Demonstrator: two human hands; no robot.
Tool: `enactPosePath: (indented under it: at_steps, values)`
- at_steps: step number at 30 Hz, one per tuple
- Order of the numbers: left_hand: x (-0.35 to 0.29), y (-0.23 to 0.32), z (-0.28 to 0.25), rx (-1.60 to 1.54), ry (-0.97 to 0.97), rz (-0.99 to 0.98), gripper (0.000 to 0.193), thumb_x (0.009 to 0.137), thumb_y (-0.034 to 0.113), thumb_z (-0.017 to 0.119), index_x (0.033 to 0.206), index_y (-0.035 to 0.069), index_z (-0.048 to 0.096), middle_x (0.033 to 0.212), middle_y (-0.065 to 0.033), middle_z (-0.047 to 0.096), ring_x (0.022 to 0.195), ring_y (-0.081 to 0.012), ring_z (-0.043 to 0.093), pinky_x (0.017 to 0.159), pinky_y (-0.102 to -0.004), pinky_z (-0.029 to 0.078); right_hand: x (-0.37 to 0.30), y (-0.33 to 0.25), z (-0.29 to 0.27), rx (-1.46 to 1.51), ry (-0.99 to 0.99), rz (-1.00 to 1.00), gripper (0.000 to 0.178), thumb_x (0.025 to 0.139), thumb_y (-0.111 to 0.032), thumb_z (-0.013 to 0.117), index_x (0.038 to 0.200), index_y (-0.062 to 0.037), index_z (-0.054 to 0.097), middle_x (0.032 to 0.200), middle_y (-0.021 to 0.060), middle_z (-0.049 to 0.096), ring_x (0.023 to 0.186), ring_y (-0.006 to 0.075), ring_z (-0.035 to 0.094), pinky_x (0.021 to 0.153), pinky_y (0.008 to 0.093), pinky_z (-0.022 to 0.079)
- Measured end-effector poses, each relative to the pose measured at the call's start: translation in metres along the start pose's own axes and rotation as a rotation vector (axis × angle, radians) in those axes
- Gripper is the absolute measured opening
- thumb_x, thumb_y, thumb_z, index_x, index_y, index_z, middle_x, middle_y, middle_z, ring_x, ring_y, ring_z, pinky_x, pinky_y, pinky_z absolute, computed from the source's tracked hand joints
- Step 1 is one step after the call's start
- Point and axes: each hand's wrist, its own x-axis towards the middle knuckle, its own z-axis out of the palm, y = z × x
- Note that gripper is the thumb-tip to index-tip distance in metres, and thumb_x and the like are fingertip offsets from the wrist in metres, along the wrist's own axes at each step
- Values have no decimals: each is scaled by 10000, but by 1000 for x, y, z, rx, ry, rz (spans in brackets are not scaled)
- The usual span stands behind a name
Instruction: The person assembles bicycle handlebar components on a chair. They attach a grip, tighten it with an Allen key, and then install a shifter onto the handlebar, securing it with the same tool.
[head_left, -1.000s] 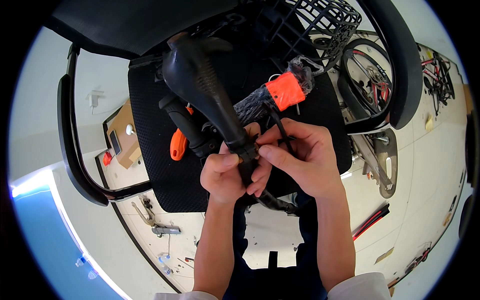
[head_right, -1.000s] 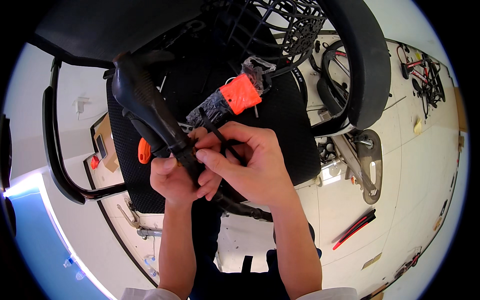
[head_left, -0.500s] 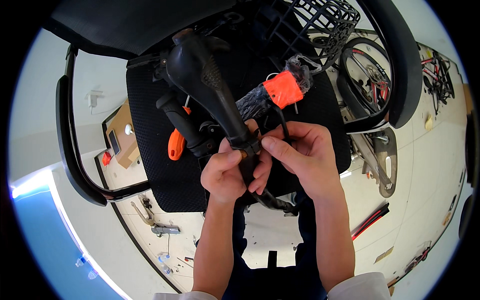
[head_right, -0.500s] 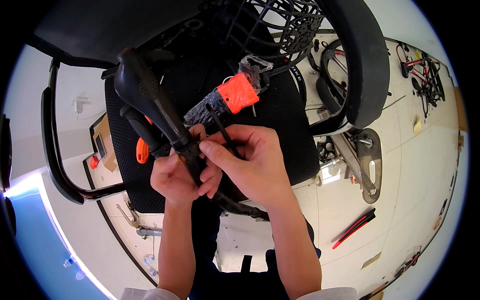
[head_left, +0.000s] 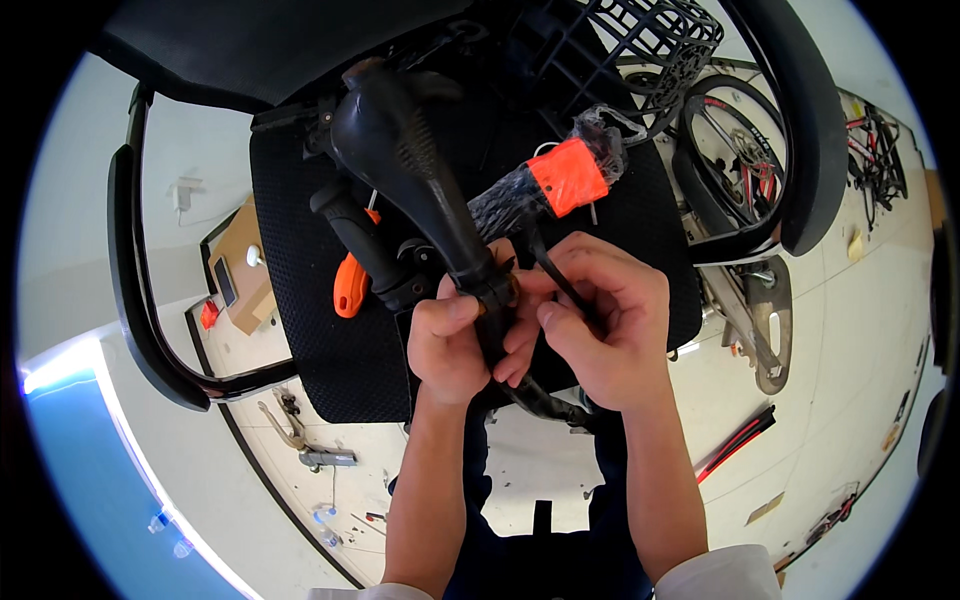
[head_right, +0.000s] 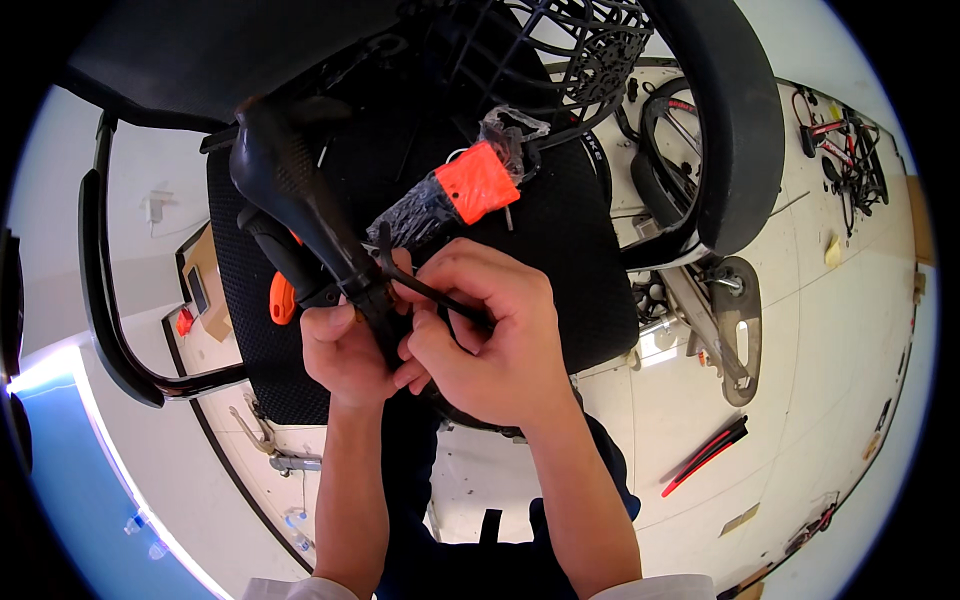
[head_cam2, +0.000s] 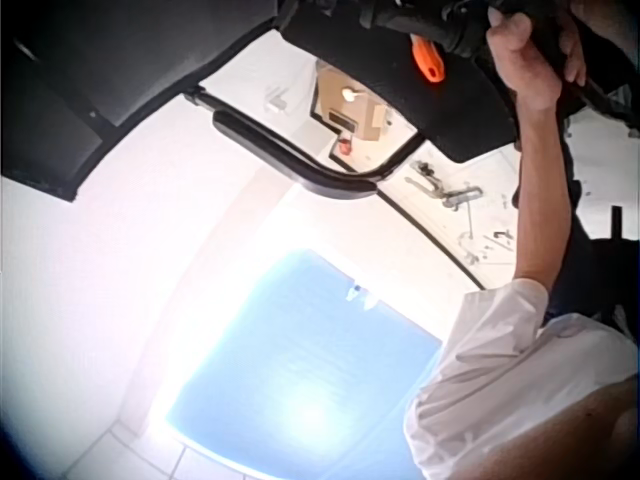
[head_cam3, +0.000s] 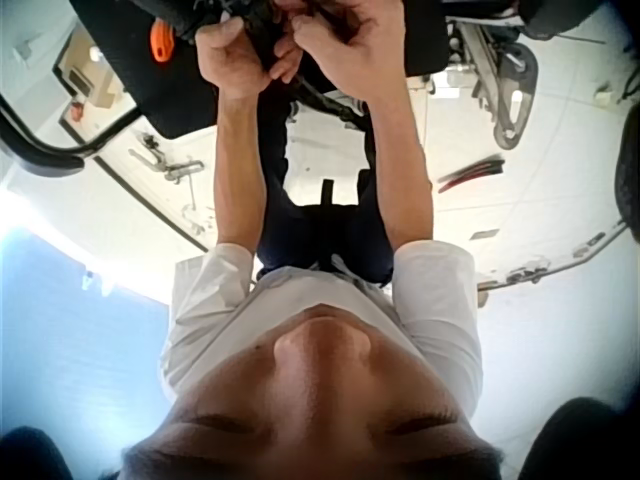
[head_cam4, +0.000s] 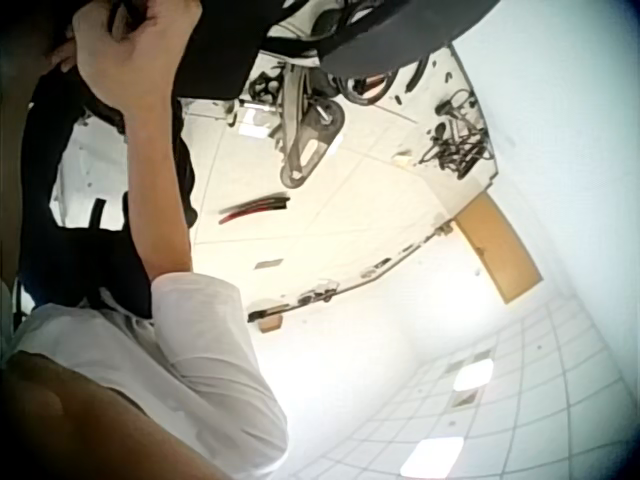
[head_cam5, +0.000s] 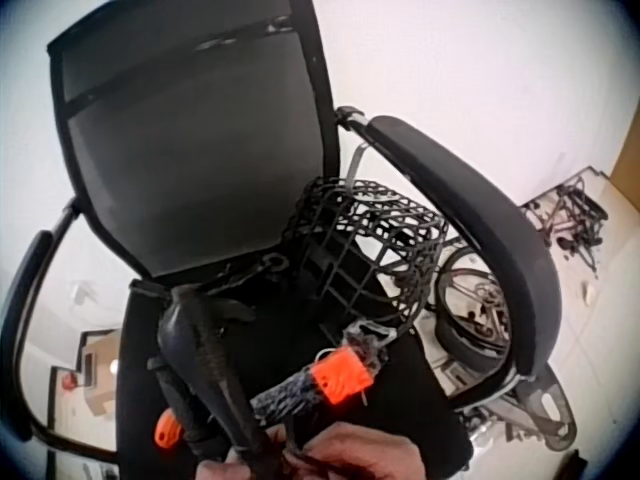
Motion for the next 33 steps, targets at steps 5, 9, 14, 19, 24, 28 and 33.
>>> enactPosePath:
  at_steps: [5,9,14,19,24,28,33]
  values:
    - [-4,3,0,44,-30,33,555,714,457,545,930,-53,507,627,-95,494,399,-138,421,356,-249,361,-4,3,8,-99,30,-96,127,700,109,555,803,64,613,765,67,566,540,91,577,466,201,464]
    - [0,2,9,192,105,182,509,743,507,544,860,17,475,674,-45,496,549,-99,475,480,-208,353,-6,12,20,-245,100,-204,156,621,41,585,774,23,608,693,46,522,507,86,449,441,204,337]
    - [-4,-3,1,145,234,134,525,806,535,525,905,20,493,739,-11,487,679,-89,478,612,-218,366,-7,9,29,-258,83,-255,116,634,59,579,744,24,586,736,54,575,512,40,476,475,187,357]
    - [0,-8,-1,-9,279,190,501,893,470,441,1032,1,551,885,-77,577,818,-145,542,725,-257,416,-6,19,32,-330,179,-296,146,671,39,625,816,31,625,753,65,585,520,78,479,492,198,355]
    - [-2,-3,14,-115,268,132,526,897,413,407,1152,-27,542,981,-155,632,847,-227,576,753,-322,469,-5,12,19,-150,212,129,184,725,34,638,906,45,664,788,54,603,539,50,496,482,204,373]
    - [2,-1,20,-19,251,99,524,895,389,403,1178,-35,523,929,-162,617,724,-236,571,635,-344,471,-4,15,12,-62,227,185,154,782,20,651,932,54,662,789,26,608,495,22,486,449,197,365]
    - [9,-2,14,-78,151,-6,459,921,372,404,1132,-19,518,808,-119,546,561,-227,540,539,-346,460,3,9,8,276,296,229,116,930,-15,574,951,63,658,781,41,625,450,45,506,412,210,382]
